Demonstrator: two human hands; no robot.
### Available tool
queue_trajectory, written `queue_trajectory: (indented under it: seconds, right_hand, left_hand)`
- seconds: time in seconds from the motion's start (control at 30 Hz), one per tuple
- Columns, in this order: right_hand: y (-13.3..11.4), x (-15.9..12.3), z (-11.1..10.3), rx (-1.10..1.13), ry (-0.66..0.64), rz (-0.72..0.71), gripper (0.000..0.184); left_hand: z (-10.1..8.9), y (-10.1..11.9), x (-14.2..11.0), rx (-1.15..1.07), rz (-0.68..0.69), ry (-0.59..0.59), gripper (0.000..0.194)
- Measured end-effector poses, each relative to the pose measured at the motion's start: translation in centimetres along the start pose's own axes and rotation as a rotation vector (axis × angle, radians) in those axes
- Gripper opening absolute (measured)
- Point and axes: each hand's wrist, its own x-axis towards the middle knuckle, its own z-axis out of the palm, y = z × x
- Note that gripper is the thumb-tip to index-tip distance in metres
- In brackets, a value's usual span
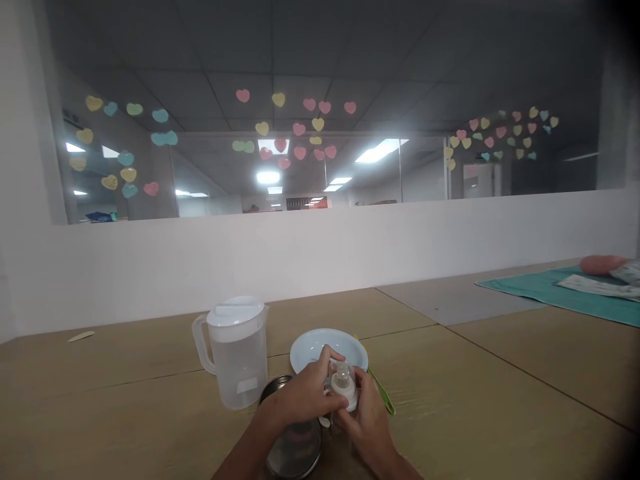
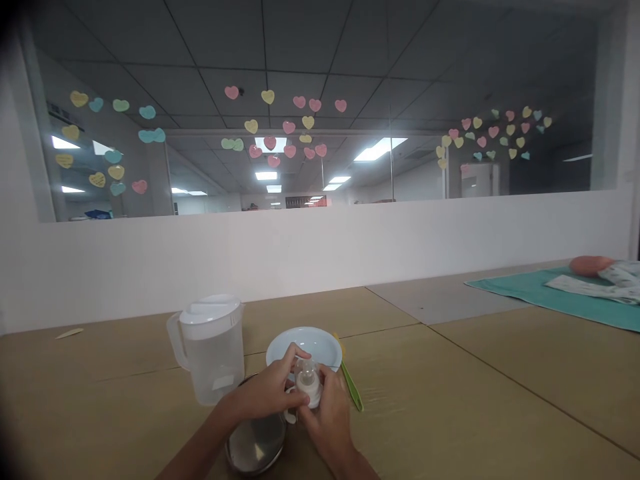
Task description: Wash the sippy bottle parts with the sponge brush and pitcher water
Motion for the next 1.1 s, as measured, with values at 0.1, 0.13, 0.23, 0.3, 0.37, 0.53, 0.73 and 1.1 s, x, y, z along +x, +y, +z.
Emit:
queue_trajectory:
  seconds: [0.1,0.13,0.23,0.3,0.37,0.53,0.73,1.1]
  right_hand:
    - [0.0,0.0,0.0,-0.004,-0.009,-0.009,0.044]
    - [0.0,0.0,0.1,-0.012,-0.009,-0.011,0.047]
    - [0.0,0.0,0.1,-0.037,-0.011,-0.004,0.057]
    - [-0.1,0.2,0.0,-0.06,-0.025,0.027,0.057]
    - [-0.2,0.3,-0.2,-0.092,-0.056,0.067,0.055]
    - [-0.2,0.6,-0.8,-0.108,-0.111,0.111,0.051]
    - [-0.3,0.5,-1.0,-0.09,-0.129,0.067,0.05]
    - [-0.4,0.8,-0.9,-0.183,-0.101,-0.064,0.05]
  left_hand:
    - [0.3,-0.1,0.2,0.032,0.014,0.055,0.049]
    - [0.4,-0.1,0.2,0.038,0.018,0.072,0.048]
    - [0.6,0.2,0.2,0.088,0.02,0.107,0.045]
    - [0.6,0.6,0.1,0.147,0.018,0.113,0.044]
    - [0.8,1.0,0.1,0.202,0.026,0.117,0.044]
    - [1.4,1.6,0.3,0.309,0.015,0.133,0.042]
    - [1.0,1.9,0.1,0.159,0.017,0.202,0.044]
    - [-1.8,-1.6,0.5,0.44,-0.031,0.405,0.061]
